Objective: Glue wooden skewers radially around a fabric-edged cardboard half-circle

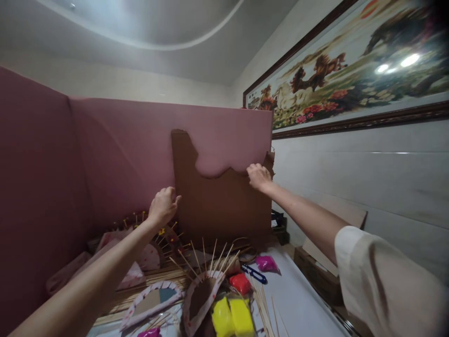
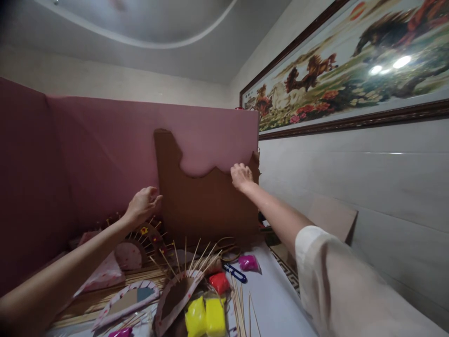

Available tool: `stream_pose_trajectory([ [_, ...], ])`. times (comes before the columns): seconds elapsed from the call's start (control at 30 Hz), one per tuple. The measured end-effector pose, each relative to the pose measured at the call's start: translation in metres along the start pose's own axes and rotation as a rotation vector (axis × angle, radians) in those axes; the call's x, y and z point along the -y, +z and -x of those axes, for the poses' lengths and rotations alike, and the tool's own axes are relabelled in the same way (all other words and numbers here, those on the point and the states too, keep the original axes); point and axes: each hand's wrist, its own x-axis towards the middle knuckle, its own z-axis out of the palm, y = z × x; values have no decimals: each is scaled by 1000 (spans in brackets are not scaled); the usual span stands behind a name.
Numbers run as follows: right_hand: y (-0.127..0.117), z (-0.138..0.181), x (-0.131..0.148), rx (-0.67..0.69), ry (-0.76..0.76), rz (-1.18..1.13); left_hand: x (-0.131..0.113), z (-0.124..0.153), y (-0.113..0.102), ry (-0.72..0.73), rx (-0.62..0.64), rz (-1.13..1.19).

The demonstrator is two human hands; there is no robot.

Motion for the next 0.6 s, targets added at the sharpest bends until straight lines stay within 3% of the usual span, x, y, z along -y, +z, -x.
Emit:
stream_pose_trajectory([
  [0.13, 0, -5, -29, -32, 2, 39, -7, 10, 4, 24, 11, 32],
  [0.23, -3, -9, -26, -83, 2, 20, -8, 6, 3, -13, -30, 80],
  [0.4, -14, -25, 26, -136, -86, -108, -5, -27, -1, -196, -157, 230],
  [0.6, -19, -39, 100, -81, -161, -317, 1, -59, -1, -294, -125, 511],
])
